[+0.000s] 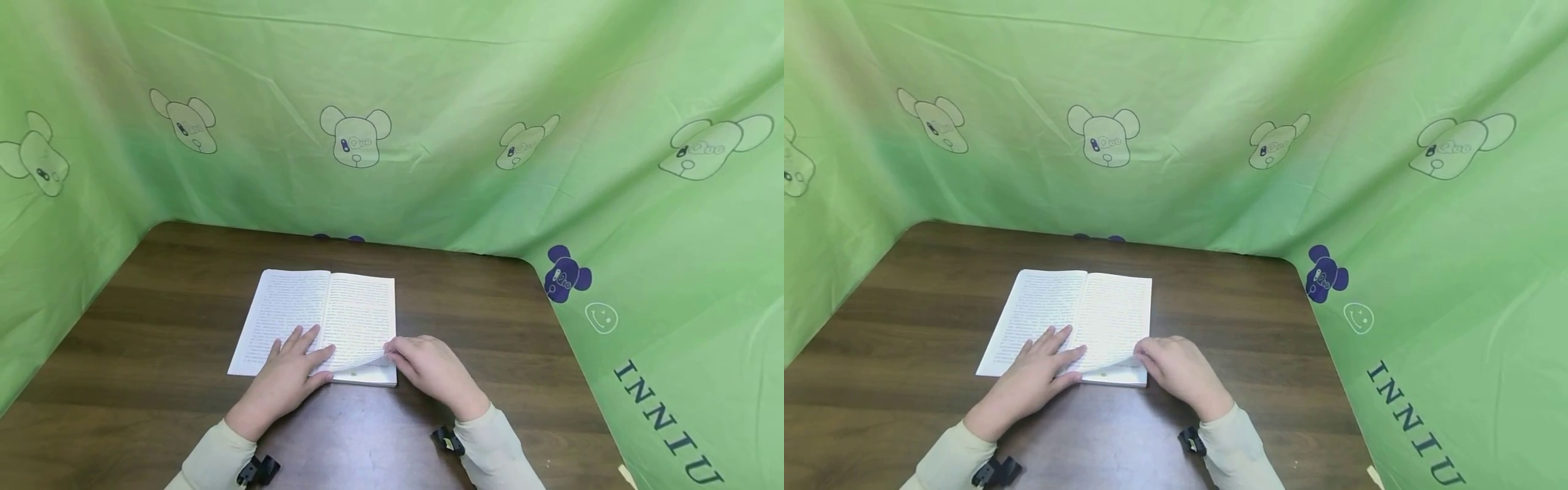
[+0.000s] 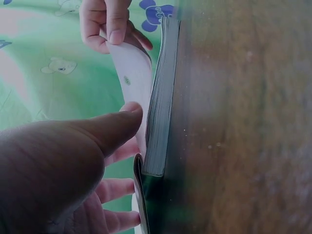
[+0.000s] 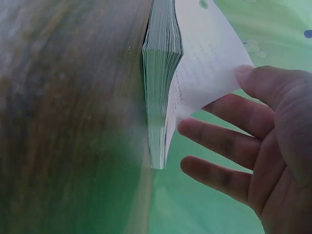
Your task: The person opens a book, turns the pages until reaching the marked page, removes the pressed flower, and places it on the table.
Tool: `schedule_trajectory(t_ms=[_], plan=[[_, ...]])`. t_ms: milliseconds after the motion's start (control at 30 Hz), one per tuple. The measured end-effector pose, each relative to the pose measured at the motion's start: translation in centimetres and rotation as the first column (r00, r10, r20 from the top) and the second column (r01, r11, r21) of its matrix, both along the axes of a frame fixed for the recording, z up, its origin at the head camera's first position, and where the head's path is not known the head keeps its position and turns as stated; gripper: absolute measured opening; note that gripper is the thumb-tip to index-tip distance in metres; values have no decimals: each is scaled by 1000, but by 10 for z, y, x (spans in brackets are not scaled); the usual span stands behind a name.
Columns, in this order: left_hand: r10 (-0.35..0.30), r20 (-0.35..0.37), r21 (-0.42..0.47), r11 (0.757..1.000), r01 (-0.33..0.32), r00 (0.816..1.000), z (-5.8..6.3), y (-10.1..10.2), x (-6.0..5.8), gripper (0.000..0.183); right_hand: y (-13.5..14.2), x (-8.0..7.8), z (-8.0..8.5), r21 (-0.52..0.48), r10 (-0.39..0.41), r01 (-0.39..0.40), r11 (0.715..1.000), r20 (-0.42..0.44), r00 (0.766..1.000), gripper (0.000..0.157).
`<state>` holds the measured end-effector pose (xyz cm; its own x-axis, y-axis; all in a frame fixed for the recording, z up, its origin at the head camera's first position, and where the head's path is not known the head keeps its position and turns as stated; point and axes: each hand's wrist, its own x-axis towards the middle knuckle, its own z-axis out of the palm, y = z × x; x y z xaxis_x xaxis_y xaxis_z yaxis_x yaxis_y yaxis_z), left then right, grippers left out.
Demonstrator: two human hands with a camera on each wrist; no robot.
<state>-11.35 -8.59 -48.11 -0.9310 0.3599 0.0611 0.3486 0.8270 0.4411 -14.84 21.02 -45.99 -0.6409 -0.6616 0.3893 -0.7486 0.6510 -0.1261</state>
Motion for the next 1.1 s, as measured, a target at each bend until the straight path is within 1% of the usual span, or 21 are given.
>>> schedule_trajectory(t_ms=[133, 200, 267, 367, 433, 500, 567, 633, 700, 767, 833, 900, 1000, 1100], plan=[[8, 0, -3, 1000, -8, 1000, 0, 1, 0, 43, 2, -1, -1, -26, -81, 81, 996, -3, 997, 31], [13, -2, 0, 1000, -13, 1000, -1, 1, 0, 42, 2, 0, -1, -43, -133, 134, 990, 18, 991, 41], [18, -5, 3, 1000, -18, 1000, -1, 1, 0, 42, 3, 0, -1, -59, -182, 185, 981, 45, 982, 47], [31, -12, 0, 1000, -31, 999, -2, 1, 0, 45, 3, 0, 0, -74, -240, 246, 966, 80, 967, 50], [39, -22, -1, 999, -39, 999, -2, 1, 0, 49, 2, 1, 0, -75, -267, 275, 959, 94, 959, 47], [48, -31, -2, 999, -48, 998, -2, 1, 0, 53, 2, 1, 1, -69, -276, 284, 956, 100, 956, 42], [55, -47, 7, 998, -55, 997, -3, 0, -1, 55, 1, 1, 1, -46, -265, 270, 962, 98, 959, 36], [63, -70, 22, 998, -62, 996, -3, 0, -2, 58, 1, 0, 1, -11, -228, 230, 973, 96, 969, 31], [69, -104, 43, 997, -65, 992, -3, -1, -3, 60, 2, 0, 1, 32, -164, 162, 986, 100, 981, 31], [74, -149, 71, 995, -64, 986, -3, -1, -4, 64, 2, 0, 0, 65, -93, 85, 994, 130, 987, 37], [82, -195, 93, 994, -64, 977, -3, -1, -6, 69, 3, 1, 0, 95, -33, 16, 995, 183, 983, 46], [94, -241, 108, 992, -69, 966, -2, -2, -7, 78, 4, 2, 0, 120, 2, -31, 992, 238, 971, 53], [120, -288, 123, 989, -87, 950, -1, -2, -8, 91, 5, 4, -1, 157, 11, -61, 986, 301, 954, 59], [135, -319, 135, 986, -96, 938, 1, -3, -8, 103, 5, 5, 0, 183, 0, -63, 981, 328, 945, 62]])
